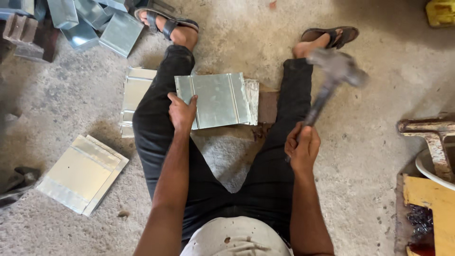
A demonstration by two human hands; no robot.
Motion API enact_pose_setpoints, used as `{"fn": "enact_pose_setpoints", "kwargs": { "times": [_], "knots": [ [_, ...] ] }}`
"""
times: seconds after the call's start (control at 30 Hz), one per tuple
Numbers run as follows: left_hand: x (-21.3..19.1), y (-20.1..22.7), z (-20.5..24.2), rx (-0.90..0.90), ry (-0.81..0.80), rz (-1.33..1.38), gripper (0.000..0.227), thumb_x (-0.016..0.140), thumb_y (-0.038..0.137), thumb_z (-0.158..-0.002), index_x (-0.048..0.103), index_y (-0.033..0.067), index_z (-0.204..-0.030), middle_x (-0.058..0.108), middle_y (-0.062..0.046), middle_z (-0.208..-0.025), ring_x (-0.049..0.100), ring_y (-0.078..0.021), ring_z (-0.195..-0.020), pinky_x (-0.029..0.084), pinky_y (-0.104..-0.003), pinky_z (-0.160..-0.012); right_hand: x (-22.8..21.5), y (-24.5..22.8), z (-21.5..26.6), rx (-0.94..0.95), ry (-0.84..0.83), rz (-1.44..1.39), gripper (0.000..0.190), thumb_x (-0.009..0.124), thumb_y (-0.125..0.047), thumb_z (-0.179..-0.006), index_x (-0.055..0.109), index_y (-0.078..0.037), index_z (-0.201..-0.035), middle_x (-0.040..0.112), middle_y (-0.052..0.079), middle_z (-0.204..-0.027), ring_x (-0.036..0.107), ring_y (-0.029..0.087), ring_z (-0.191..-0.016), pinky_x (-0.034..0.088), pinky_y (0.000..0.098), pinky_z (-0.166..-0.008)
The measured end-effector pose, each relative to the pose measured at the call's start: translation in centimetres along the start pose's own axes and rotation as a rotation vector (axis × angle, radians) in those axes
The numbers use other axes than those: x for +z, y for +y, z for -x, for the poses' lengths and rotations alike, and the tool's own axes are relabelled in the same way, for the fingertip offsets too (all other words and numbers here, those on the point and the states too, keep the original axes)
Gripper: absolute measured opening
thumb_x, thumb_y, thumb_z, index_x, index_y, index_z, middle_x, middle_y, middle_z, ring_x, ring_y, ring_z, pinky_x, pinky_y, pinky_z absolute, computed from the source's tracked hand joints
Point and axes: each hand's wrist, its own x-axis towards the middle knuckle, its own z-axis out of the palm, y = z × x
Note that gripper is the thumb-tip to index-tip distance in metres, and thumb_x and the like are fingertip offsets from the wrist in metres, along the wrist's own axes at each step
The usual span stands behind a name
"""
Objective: The person sits on the floor and uses a hammer to strike a rectangular metal piece resting on a block between their legs. They repeatedly hit the metal to shape or flatten it, occasionally adjusting its position and flipping it over to work on different sides.
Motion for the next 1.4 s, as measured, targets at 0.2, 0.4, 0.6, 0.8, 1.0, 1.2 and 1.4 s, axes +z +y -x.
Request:
{"fn": "enact_pose_setpoints", "kwargs": {
  "times": [0.2, 0.4, 0.6, 0.8, 1.0, 1.2, 1.4],
  "knots": [
    [-0.1, -0.3, 0.2, 0.012, -0.008, 0.009, 0.066, 0.083, 0.039, -0.086, 0.038, 0.0014, -0.116, 0.070, -0.030, -0.098, 0.068, -0.0524, -0.092, 0.055, -0.056, -0.081, 0.4, 11.1, 1.5, -0.001, -0.046, 0.167, 0.048, 0.049, -0.054, -0.109, 0.056, -0.008, -0.100, 0.053, 0.001, -0.069, 0.049, 0.006, -0.053, 0.041, 0.0219, -0.046],
    [0.3, -1.3, 0.0, 0.042, 0.026, 0.023, 0.067, 0.084, 0.038, -0.086, 0.037, 0.0006, -0.116, 0.070, -0.031, -0.098, 0.068, -0.0523, -0.092, 0.054, -0.056, -0.081, -0.4, 8.1, 1.0, 0.367, -0.119, 0.339, 0.052, 0.047, -0.057, -0.103, 0.060, -0.007, -0.091, 0.051, 0.000, -0.062, 0.044, 0.006, -0.046, 0.034, 0.0234, -0.040],
    [0.6, -1.0, -0.4, 0.014, 0.035, 0.003, 0.069, 0.085, 0.038, -0.084, 0.036, 0.0016, -0.116, 0.069, -0.032, -0.096, 0.067, -0.0540, -0.090, 0.054, -0.057, -0.079, 0.2, 5.3, 0.4, -0.016, -0.093, 0.210, 0.049, 0.041, -0.048, -0.112, 0.053, -0.008, -0.087, 0.048, -0.001, -0.061, 0.042, 0.005, -0.047, 0.032, 0.0233, -0.041],
    [0.9, -1.3, -0.8, 0.020, 0.017, 0.027, 0.067, 0.084, 0.037, -0.086, 0.036, 0.0018, -0.116, 0.070, -0.032, -0.097, 0.067, -0.0532, -0.090, 0.055, -0.057, -0.079, 1.4, 12.8, -2.3, 0.081, -0.165, 0.538, 0.047, 0.043, -0.042, -0.116, 0.056, -0.008, -0.086, 0.049, -0.001, -0.063, 0.045, 0.005, -0.051, 0.037, 0.0225, -0.045],
    [2.0, -3.2, -1.5, 0.082, 0.040, 0.163, 0.060, 0.085, 0.027, -0.086, 0.040, 0.0003, -0.117, 0.071, -0.030, -0.099, 0.069, -0.0505, -0.093, 0.056, -0.053, -0.081, 0.0, 9.3, -1.4, 0.218, -0.107, 0.161, 0.046, 0.042, -0.045, -0.114, 0.052, -0.008, -0.087, 0.046, -0.001, -0.062, 0.038, 0.006, -0.044, 0.030, 0.0249, -0.038],
    [1.6, -2.3, -1.5, 0.107, 0.081, 0.212, 0.062, 0.086, 0.022, -0.083, 0.041, -0.0005, -0.119, 0.071, -0.029, -0.102, 0.070, -0.0490, -0.095, 0.055, -0.051, -0.083, -0.1, 12.6, -1.2, 0.061, -0.190, 0.547, 0.045, 0.042, -0.043, -0.115, 0.057, -0.007, -0.092, 0.053, -0.001, -0.063, 0.051, 0.005, -0.052, 0.040, 0.0225, -0.046],
    [1.4, -1.5, -1.6, 0.066, 0.093, 0.197, 0.065, 0.087, 0.021, -0.082, 0.040, -0.0001, -0.122, 0.070, -0.030, -0.100, 0.069, -0.0493, -0.095, 0.055, -0.051, -0.084, -0.7, 7.1, -0.8, 0.235, -0.095, 0.165, 0.044, 0.044, -0.046, -0.111, 0.053, -0.010, -0.090, 0.045, -0.002, -0.062, 0.038, 0.005, -0.046, 0.029, 0.0246, -0.039]
  ]
}}
